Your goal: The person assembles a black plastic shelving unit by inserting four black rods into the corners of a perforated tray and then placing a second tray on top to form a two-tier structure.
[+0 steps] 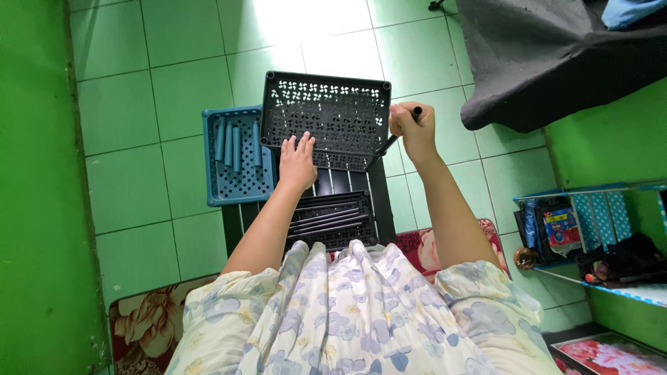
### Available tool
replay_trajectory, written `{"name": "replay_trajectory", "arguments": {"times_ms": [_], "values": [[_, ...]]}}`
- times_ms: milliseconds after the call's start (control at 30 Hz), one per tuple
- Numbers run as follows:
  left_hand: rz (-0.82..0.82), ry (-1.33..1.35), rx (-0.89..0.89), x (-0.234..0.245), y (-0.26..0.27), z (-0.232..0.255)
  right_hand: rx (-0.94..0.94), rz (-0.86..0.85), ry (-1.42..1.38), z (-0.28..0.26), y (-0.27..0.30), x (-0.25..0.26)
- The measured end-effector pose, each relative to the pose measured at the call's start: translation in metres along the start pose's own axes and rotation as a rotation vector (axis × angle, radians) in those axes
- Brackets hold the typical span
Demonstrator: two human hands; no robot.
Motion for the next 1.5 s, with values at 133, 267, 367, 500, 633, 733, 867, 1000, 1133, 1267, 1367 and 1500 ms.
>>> {"name": "replay_trajectory", "arguments": {"times_ms": [133, 267, 367, 500, 633, 733, 867, 1000, 1133, 1267, 1367, 1500], "values": [[-0.039, 0.005, 0.018, 0.002, -0.001, 0.001, -0.065, 0.089, 0.185, -0.011, 0.002, -0.008], [-0.045, -0.015, 0.020, 0.003, -0.001, 0.001, 0.106, 0.194, 0.227, -0.023, 0.010, -0.015], [-0.042, -0.017, 0.017, 0.002, 0.000, 0.002, 0.059, 0.247, 0.199, -0.008, 0.010, -0.013], [-0.026, -0.007, 0.012, 0.001, 0.002, 0.001, 0.039, 0.174, 0.077, 0.006, 0.006, -0.008], [-0.010, 0.017, 0.014, 0.003, 0.001, 0.001, 0.021, 0.136, 0.035, 0.010, 0.002, -0.004], [-0.010, 0.004, 0.002, 0.002, 0.002, 0.001, -0.007, 0.060, 0.015, 0.005, 0.002, 0.001], [-0.006, -0.010, 0.006, 0.002, 0.000, 0.001, -0.028, -0.017, -0.036, -0.002, 0.001, 0.000], [-0.012, -0.008, 0.005, 0.002, 0.001, 0.000, -0.034, -0.065, -0.018, -0.006, 0.001, -0.005], [-0.053, -0.001, 0.020, 0.003, 0.000, 0.000, -0.050, -0.033, 0.071, -0.012, 0.005, -0.007], [-0.044, -0.018, 0.019, 0.004, 0.000, 0.000, 0.126, 0.057, 0.113, -0.021, 0.014, -0.012], [-0.036, -0.017, 0.014, 0.003, -0.001, 0.001, 0.058, 0.156, 0.089, -0.007, 0.014, -0.012], [-0.031, -0.007, 0.013, 0.001, 0.000, -0.002, 0.008, 0.182, 0.078, 0.007, 0.009, -0.008]]}}
Point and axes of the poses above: each hand's wrist, its own y-axis away from the middle knuckle, its own x-axis out of the back of the hand, z = x × y, the point moved 7 cm from there along -y, towards the middle knuckle, and after that the axes turned 8 degrees about -z, right-handed, at the moved point
